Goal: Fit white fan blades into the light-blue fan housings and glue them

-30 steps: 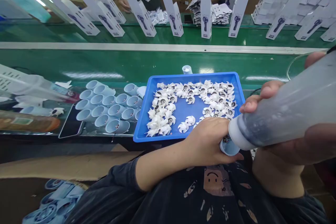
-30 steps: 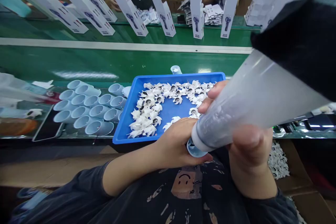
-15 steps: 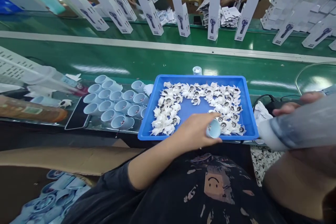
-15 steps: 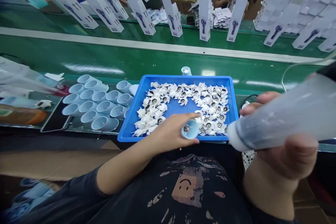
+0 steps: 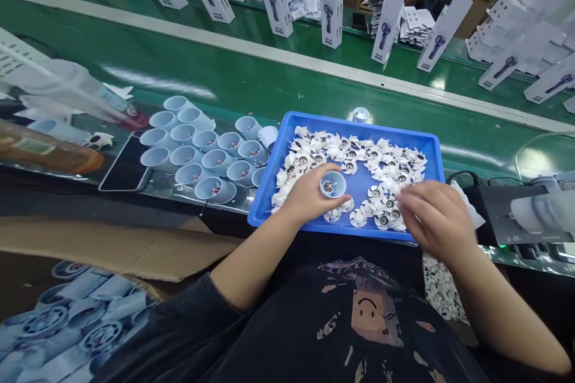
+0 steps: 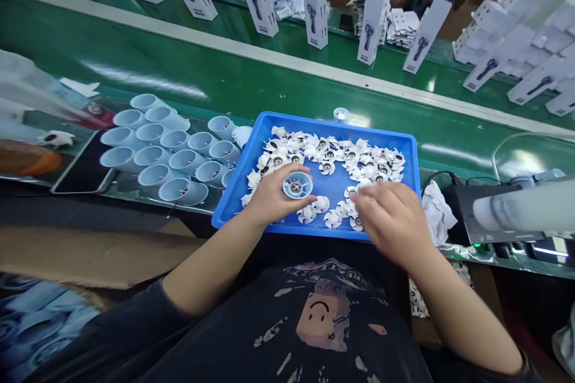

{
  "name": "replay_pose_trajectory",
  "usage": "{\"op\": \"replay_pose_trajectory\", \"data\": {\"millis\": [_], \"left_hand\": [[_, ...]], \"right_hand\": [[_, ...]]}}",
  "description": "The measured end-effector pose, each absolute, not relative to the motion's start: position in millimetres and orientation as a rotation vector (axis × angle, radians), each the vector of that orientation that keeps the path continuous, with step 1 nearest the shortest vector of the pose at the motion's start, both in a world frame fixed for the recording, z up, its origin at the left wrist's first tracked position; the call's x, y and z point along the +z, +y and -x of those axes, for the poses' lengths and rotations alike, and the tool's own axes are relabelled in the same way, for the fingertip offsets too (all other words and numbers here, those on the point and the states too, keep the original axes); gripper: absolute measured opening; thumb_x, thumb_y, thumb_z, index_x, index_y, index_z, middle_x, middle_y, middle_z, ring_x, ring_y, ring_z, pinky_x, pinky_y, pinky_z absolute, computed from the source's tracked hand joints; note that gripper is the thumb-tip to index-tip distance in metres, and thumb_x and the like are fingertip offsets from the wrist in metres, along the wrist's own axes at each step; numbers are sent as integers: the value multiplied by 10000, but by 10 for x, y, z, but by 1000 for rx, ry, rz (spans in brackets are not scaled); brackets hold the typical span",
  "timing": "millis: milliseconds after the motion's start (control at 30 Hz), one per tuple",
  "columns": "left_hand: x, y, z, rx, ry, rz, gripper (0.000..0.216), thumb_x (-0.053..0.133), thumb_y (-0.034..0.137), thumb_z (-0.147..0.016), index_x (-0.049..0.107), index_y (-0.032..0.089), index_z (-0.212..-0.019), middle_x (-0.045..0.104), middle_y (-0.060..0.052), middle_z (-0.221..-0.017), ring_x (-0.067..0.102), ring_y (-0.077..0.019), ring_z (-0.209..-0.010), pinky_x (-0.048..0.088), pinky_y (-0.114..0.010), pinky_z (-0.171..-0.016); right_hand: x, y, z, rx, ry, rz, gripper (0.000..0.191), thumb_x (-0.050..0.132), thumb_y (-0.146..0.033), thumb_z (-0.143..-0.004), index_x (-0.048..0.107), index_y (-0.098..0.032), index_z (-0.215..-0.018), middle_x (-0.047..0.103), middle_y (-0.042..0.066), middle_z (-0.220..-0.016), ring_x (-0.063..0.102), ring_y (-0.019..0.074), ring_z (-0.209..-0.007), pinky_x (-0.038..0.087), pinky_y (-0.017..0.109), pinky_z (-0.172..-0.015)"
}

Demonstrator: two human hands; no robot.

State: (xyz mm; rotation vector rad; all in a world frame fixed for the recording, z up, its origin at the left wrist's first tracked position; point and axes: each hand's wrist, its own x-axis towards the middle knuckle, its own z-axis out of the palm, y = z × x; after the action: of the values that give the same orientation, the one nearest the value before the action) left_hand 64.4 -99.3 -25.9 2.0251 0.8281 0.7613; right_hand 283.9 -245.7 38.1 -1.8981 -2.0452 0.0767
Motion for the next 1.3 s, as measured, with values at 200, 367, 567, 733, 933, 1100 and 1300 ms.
{"op": "replay_pose_trajectory", "data": {"millis": [200,367,567,733,933,1100,1300], "left_hand": [[-263,-996,-603,748,781,-2102,479,763,374,-718,580,185,-1119,667,-79,-1174,633,-258,-1091,490,-397,-962],[-245,-993,-589,737,792,-2070,480,772,370,-712,574,196,-1114,674,-75,-1148,645,-272,-1066,505,-413,-929],[-250,-990,-582,775,822,-1990,510,760,392,-696,527,200,-1108,649,-86,-1153,634,-282,-1067,503,-430,-926],[-208,-1178,-499,861,759,-1814,589,745,364,-692,449,196,-1173,639,-95,-1099,666,-243,-939,547,-375,-804],[-53,-1470,-534,850,347,-2100,524,773,367,-760,529,216,-1199,596,-128,-1321,565,-274,-1219,457,-424,-1029],[-3,-1508,-630,808,408,-2347,502,744,384,-784,544,196,-1204,694,-102,-1142,629,-286,-1075,481,-457,-931],[30,-1584,-689,853,428,-2484,358,593,324,-859,551,174,-1181,702,-113,-1137,634,-281,-1090,471,-482,-955]], "right_hand": [[65,-1695,-2843,118,-2422,2496,52,623,-150,-944,653,-109,-952,642,69,-977,630,205,-929,547,405,-853],[37,-1632,-2748,187,-2594,2542,168,623,-272,-969,634,-123,-1046,628,68,-1059,616,209,-992,530,422,-900],[29,-1684,-2873,383,-2308,2466,185,622,-293,-964,629,-126,-1042,621,71,-1067,601,223,-1019,498,451,-935],[155,-2003,-2849,663,-1801,2069,325,433,-407,-997,523,-159,-1187,603,112,-1062,622,208,-874,532,383,-788],[128,-2444,-2528,1075,-1383,1495,570,326,-706,-923,498,-195,-1106,534,8,-685,552,163,-543,474,280,-501],[141,-2538,-2467,1045,-1259,1374,355,564,-548,-899,546,-225,-1046,573,14,-785,540,136,-582,465,252,-525],[415,-2624,-2345,309,-1858,1624,179,556,-200,-915,655,-209,-1065,623,67,-986,589,175,-747,497,304,-665]]}}
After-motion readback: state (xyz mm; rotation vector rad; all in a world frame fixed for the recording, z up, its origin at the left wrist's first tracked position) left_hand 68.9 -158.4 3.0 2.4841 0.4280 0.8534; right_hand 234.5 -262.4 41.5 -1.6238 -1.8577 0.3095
